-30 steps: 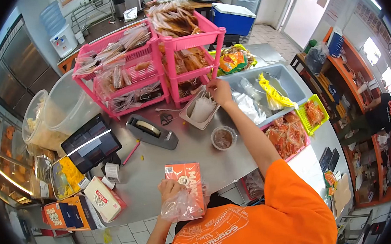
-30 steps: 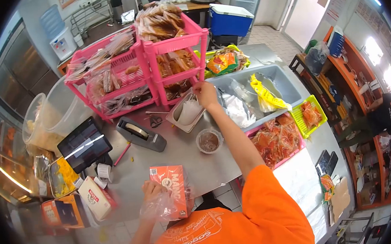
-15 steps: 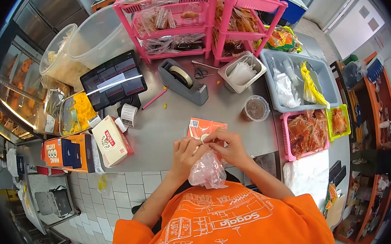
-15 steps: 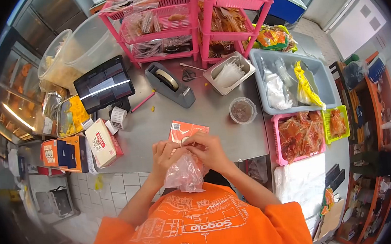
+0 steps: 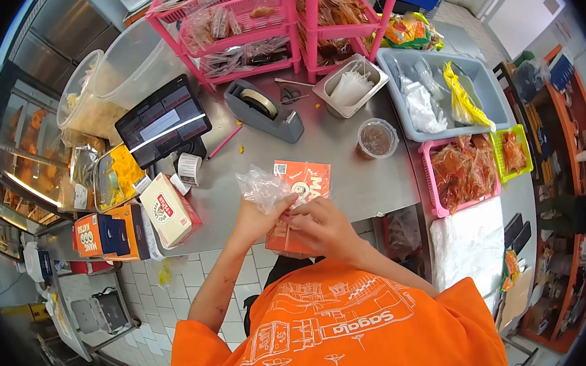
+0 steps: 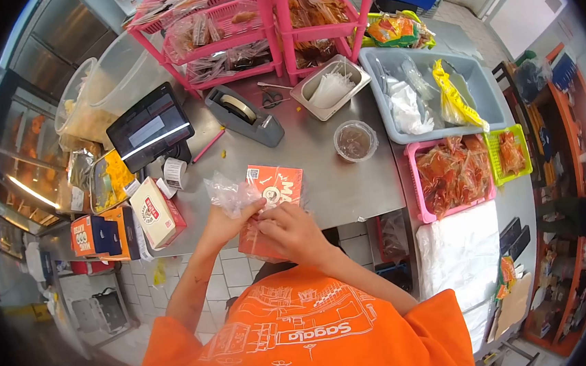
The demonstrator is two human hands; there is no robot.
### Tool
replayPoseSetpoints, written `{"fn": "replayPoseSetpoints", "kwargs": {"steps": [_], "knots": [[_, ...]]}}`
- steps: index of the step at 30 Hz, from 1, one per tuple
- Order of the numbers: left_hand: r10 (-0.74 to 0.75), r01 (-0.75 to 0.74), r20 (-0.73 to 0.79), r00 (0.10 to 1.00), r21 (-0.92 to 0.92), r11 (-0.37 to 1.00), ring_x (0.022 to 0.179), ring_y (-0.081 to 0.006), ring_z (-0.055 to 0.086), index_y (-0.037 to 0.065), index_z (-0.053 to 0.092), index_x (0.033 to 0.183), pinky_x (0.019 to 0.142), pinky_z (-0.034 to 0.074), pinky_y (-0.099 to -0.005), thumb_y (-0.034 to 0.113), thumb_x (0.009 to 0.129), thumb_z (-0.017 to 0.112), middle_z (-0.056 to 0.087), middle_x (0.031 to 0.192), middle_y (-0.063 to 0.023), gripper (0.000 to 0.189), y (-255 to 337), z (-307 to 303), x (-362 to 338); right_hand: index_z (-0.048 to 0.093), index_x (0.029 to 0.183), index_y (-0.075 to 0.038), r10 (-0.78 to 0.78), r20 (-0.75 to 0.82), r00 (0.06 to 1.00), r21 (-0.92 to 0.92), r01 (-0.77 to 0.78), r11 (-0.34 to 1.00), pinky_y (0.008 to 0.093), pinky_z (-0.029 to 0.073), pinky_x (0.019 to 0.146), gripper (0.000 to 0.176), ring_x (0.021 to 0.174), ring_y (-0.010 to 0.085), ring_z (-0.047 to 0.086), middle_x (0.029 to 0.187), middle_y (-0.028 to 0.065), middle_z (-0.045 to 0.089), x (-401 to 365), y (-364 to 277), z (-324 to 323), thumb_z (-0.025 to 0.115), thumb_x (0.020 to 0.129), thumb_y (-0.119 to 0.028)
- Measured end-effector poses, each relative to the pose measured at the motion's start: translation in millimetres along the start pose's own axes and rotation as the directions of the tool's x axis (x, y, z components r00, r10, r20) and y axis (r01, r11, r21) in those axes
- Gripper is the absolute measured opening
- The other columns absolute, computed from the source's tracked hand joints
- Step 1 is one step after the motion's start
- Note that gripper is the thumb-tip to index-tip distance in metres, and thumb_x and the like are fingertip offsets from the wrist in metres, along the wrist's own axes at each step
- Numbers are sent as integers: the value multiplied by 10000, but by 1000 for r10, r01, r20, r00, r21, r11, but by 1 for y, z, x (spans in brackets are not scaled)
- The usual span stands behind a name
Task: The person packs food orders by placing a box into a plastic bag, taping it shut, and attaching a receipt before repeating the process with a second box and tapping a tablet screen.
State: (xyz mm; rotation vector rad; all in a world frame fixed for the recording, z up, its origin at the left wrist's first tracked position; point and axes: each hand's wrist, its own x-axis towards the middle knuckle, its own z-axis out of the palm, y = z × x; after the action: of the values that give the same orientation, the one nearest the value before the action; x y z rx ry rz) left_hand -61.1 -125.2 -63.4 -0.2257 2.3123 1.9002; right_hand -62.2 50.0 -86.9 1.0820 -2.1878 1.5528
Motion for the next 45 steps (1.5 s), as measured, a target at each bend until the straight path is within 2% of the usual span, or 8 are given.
{"fn": "replayPoseSetpoints", "kwargs": {"steps": [3, 5, 6, 8, 11, 19, 37, 45], "knots": [[-126, 129, 29, 992, -112, 985, 689, -101, 615, 1, 629, 878, 583, 506, -244, 142, 823, 710, 652, 808, -44, 172, -4, -3, -2, 645, 895, -52, -44, 92, 995, -216, 63, 974, 273, 493, 683, 143, 753, 228, 606, 821, 81, 625, -4, -6, 2, 678, 758, -32], [-135, 137, 22, 991, -118, 984, 694, -103, 618, 4, 631, 887, 587, 509, -239, 142, 830, 703, 651, 811, -42, 166, -7, -2, -5, 646, 927, -33, 323, -20, 946, 223, -311, 924, 263, 486, 683, 137, 745, 175, 618, 828, 62, 658, -7, -12, 5, 676, 795, -56], [-146, 150, 33, 989, -182, 972, 693, -102, 618, 6, 635, 899, 586, 508, -236, 143, 840, 691, 651, 812, -41, 159, -6, 0, -8, 646, 927, -33, 326, -20, 945, 221, -313, 924, 263, 486, 683, 137, 745, 175, 618, 828, 62, 658, -6, -13, 5, 676, 795, -56], [-163, 170, 50, 985, -244, 955, 693, -100, 618, 8, 640, 910, 585, 507, -234, 144, 850, 679, 651, 813, -40, 153, -6, 2, -14, 644, 924, -11, 791, 179, 585, 621, -691, 371, 200, 344, 454, 129, 526, 61, 497, 710, 23, 633, -3, -16, 5, 685, 811, -58], [-299, 290, 2, 954, -251, 923, 705, -99, 623, 20, 646, 921, 591, 505, -232, 143, 865, 660, 651, 814, -38, 136, -10, 8, -21, 635, 882, 6, 842, 328, 428, 639, -757, 136, 184, 289, 424, 107, 477, 29, 454, 656, 3, 604, 11, -15, -7, 685, 818, -64], [-185, 163, -54, 981, -280, 946, 630, -78, 608, 39, 667, 969, 508, 505, -215, 222, 882, 641, 650, 751, -33, 205, -26, 14, -21, 631, 853, 10, 812, 440, 383, 531, -840, 109, 178, 295, 429, 129, 478, 29, 478, 631, 5, 605, 17, -19, -18, 705, 792, -77], [-260, 227, -96, 961, -265, 937, 596, -82, 615, 34, 675, 940, 489, 489, -209, 219, 870, 657, 655, 724, -42, 198, -13, 18, -23, 613, 848, 56, 807, 487, 334, 460, -883, 88, 191, 362, 391, 196, 449, 55, 513, 649, 58, 637, 19, -10, -16, 735, 738, -49], [-209, 193, -73, 975, -176, 965, 613, -79, 613, 26, 659, 923, 493, 487, -208, 246, 894, 628, 661, 770, -38, 224, -15, 13, -27, 632, 903, 25, 884, 287, 370, 518, -836, 182, 183, 363, 439, 226, 508, 43, 501, 693, 42, 649, 20, -11, -10, 752, 739, -75]]}}
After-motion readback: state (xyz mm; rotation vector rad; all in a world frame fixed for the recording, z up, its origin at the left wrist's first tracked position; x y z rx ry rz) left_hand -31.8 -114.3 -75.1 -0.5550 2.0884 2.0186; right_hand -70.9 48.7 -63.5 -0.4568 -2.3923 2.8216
